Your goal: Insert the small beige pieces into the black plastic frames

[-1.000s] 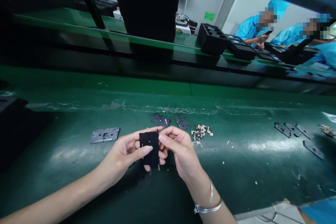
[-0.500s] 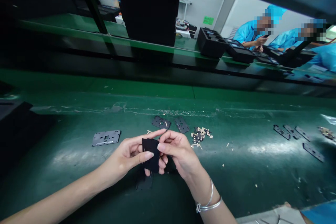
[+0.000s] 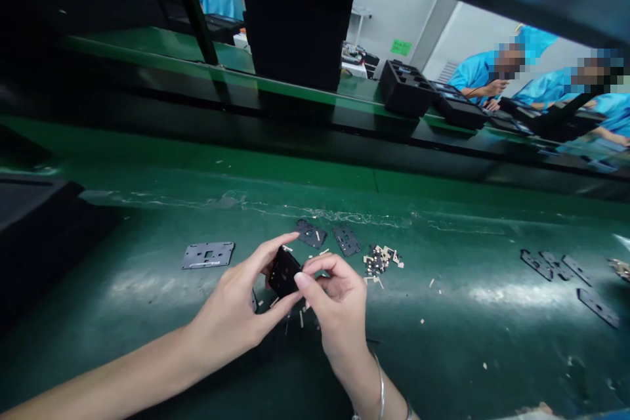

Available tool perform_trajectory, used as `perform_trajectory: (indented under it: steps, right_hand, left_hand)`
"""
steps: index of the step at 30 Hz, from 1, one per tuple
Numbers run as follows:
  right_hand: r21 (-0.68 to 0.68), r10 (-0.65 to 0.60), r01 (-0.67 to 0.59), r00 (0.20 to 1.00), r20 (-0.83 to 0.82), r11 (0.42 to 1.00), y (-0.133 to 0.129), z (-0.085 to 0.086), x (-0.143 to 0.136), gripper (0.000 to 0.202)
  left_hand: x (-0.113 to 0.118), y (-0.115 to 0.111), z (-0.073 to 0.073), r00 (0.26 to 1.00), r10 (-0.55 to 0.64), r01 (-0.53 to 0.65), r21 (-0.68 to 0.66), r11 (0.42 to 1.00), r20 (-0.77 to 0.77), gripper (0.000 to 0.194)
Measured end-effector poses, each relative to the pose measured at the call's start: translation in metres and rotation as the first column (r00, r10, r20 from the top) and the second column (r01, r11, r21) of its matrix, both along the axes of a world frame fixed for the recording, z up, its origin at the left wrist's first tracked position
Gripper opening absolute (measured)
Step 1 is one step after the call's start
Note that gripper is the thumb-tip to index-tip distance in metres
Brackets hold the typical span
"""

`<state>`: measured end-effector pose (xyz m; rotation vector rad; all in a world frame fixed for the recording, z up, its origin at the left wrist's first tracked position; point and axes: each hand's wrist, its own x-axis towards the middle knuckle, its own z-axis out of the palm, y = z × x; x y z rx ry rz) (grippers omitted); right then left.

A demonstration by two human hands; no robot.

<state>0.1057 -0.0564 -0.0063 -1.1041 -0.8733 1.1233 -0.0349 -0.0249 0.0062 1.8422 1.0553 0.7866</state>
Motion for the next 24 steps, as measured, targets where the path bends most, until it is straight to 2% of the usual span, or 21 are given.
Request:
perform_trajectory:
  steps: [5, 10, 16, 24]
  right_hand:
    - [-0.055, 0.127, -0.137, 0.98, -0.156, 0.989, 0.0053, 0.0028, 0.0041, 0.012]
    - [-0.053, 0.217, -0.234, 0.95, -0.225, 0.971, 0.0076, -0.0001, 0.0063, 0.016]
    - [-0.007, 0.282, -0.293, 0.924, -0.258, 0.956, 0.0079, -0.0021, 0.0081, 0.015]
    - [0.001, 0.293, -0.307, 0.909, -0.295, 0.952, 0.0063, -0.0005, 0.0067, 0.014]
  left_hand:
    - [-0.0038, 0.0001, 0.0016, 0.999, -0.032, 0.033, 0.056, 0.998, -0.019, 0.057]
    - [-0.006, 0.0001, 0.0022, 0.995, -0.092, 0.09, 0.088, 0.992, 0.025, 0.055]
    - [-0.0068, 0.003, 0.004, 0.984, -0.163, 0.154, 0.11, 0.982, 0.071, 0.056]
    - [-0.0069, 0.0035, 0.0042, 0.987, -0.151, 0.138, 0.19, 0.972, 0.056, 0.057]
